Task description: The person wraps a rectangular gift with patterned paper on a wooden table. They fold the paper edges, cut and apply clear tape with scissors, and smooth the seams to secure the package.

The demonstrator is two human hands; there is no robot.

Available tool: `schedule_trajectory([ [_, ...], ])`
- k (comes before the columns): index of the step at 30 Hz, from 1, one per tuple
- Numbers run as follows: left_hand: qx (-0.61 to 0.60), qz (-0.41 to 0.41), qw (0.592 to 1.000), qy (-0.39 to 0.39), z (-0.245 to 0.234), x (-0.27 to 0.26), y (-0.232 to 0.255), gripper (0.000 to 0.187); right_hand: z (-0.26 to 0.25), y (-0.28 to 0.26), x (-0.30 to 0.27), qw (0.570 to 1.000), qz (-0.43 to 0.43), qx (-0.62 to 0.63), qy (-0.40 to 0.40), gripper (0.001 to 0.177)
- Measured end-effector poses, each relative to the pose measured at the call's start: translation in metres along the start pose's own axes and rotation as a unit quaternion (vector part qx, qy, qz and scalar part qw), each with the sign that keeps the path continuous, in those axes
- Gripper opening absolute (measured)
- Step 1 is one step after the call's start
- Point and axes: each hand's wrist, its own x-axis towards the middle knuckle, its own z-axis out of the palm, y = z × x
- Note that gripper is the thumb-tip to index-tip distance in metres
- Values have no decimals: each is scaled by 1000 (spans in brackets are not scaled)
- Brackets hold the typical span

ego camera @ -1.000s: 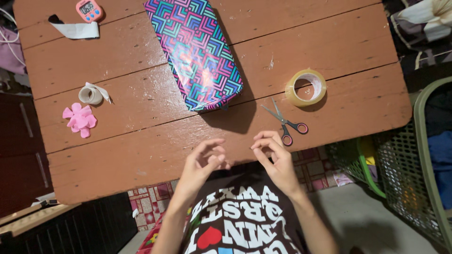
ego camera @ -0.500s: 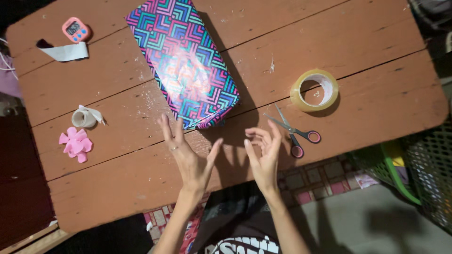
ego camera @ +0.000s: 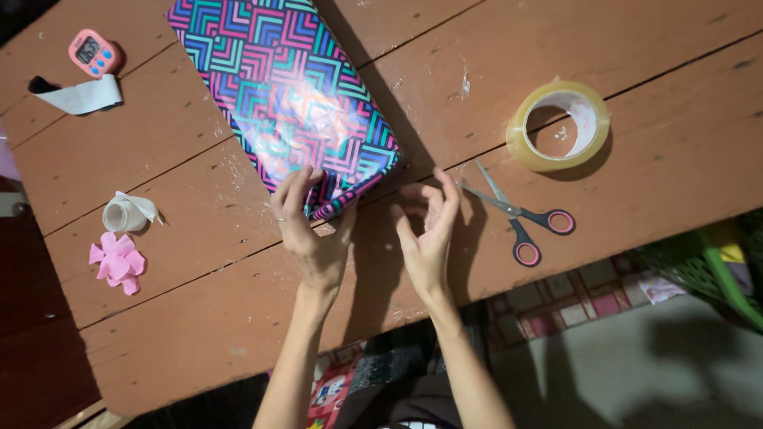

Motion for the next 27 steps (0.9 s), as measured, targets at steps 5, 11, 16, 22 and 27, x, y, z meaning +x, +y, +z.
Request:
schedule_trajectory([
  [5,16,-2,999,-50,-10,14,-2,57,12,12,0,998,7,54,15,69],
  [11,16,14,995,-99,-18,26,-9,60,37,13,-1,996,-36,18,76,83],
  [16,20,31,991,-127,-22,31,-14,64,48,12,9,993,-76,-10,92,94],
  [22,77,73,985,-140,-24,30,-20,76,54,17,12,990,-62,18,122,107],
  [27,103,85,982,-136,-21,24,-26,74,52,22,9,991,-35,18,127,112],
])
